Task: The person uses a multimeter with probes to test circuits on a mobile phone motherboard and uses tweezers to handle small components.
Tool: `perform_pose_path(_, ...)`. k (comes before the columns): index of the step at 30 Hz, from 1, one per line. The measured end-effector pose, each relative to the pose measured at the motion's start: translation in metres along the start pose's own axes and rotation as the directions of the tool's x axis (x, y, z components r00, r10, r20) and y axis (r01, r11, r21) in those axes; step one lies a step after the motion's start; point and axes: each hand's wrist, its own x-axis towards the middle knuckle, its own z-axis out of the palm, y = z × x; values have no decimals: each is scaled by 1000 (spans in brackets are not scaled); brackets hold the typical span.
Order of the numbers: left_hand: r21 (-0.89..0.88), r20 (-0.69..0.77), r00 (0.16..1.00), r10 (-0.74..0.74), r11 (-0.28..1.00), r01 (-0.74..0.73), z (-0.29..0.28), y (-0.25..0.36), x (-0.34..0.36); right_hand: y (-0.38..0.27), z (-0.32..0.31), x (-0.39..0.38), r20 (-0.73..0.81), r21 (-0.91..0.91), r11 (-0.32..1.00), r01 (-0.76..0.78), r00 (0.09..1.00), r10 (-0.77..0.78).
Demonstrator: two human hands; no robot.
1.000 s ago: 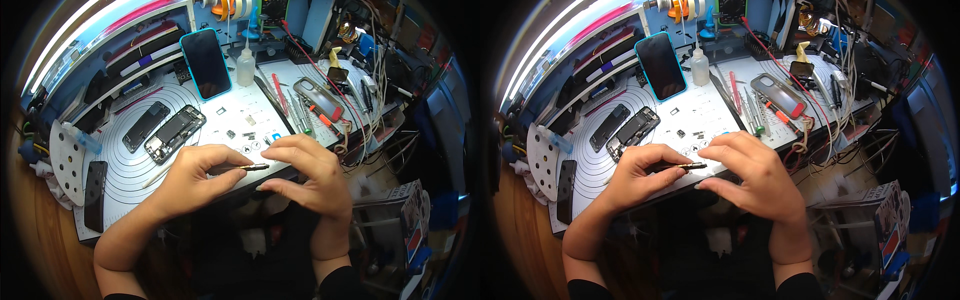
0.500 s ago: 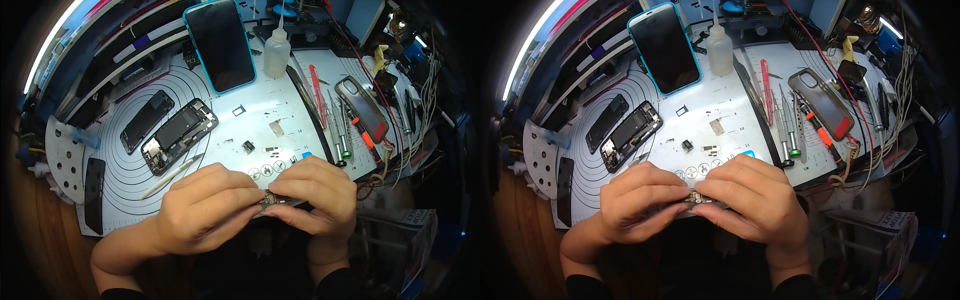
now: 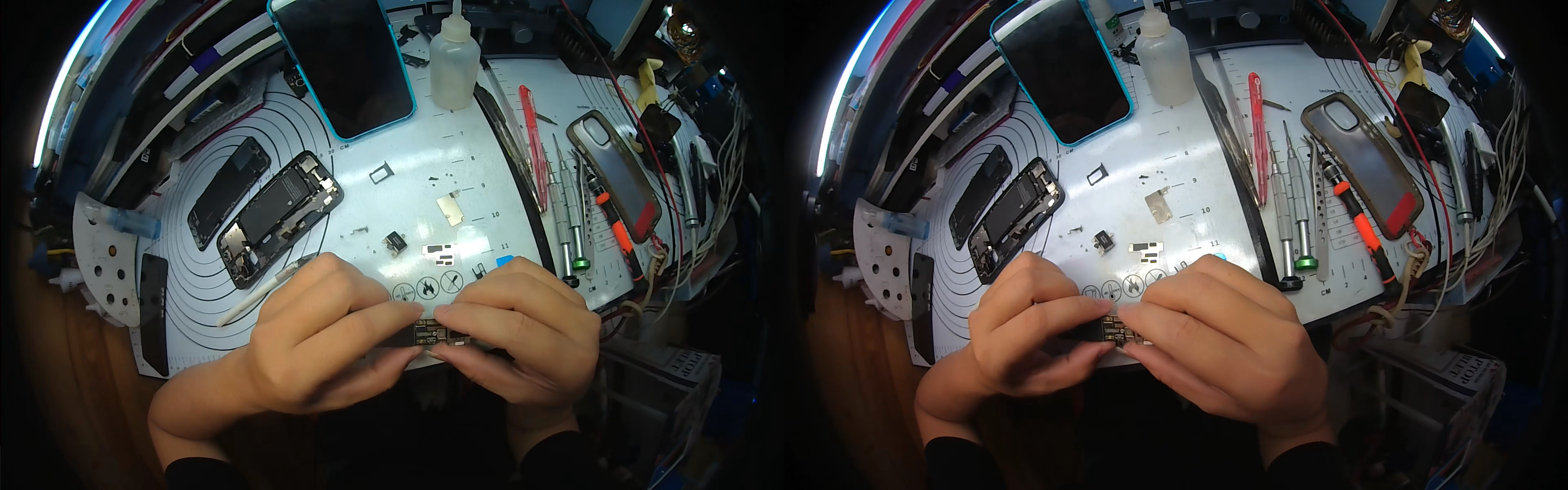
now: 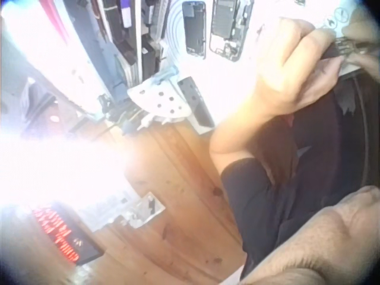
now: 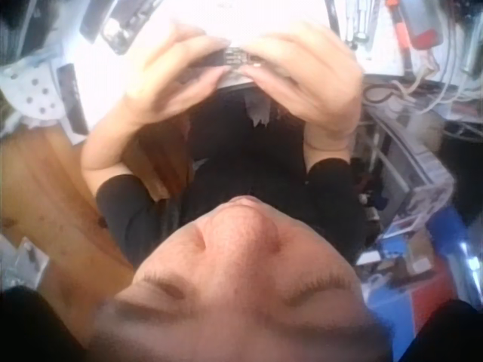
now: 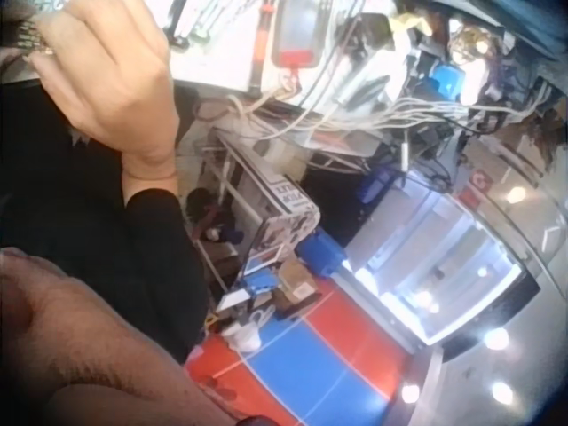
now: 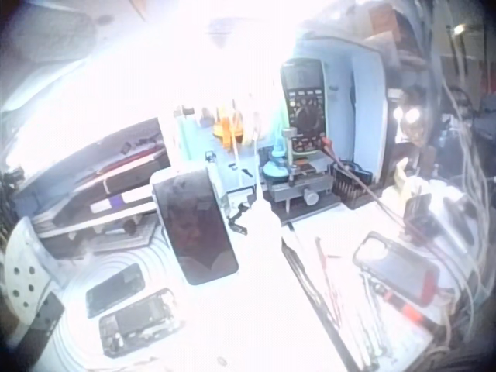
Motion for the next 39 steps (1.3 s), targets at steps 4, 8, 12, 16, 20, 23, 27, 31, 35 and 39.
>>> perform_pose_path(4,1,-1,1000,0,1000,0,-1,1,-1,2,8,-1,-71,-28,999,-25,997,23)
perform_pose_path(8,5,-16,1000,23,1000,-23,-1,0,-2,1,7,-1,-67,-23,999,-22,998,20)
perform_pose_path(12,5,-8,1000,19,1000,-19,-2,1,-2,0,3,-2,-19,2,1000,-10,1000,10)
perform_pose_path(16,6,7,1000,15,1000,-15,-3,0,-2,0,3,-2,-21,2,1000,-13,1000,13)
perform_pose_path(20,1,10,1000,9,1000,-9,-4,0,-3,-1,4,-2,-25,-3,1000,-25,999,25)
perform_pose_path(23,0,14,1000,5,1000,-5,-4,1,-2,-1,4,-2,-28,-4,1000,-28,999,28)
perform_pose_path(27,-2,7,1000,2,1000,-2,-3,0,-2,0,4,-3,-36,0,1000,-25,999,25)
perform_pose_path(31,-8,3,1000,-6,1000,6,-3,0,-2,-1,4,-3,-40,5,999,-31,999,31)
perform_pose_path(35,-9,13,1000,-10,1000,10,-4,0,-2,-1,5,-3,-42,3,1000,-30,999,30)
perform_pose_path(39,-11,19,1000,-13,1000,13,-5,1,-2,-1,4,-3,-41,2,1000,-29,999,29)
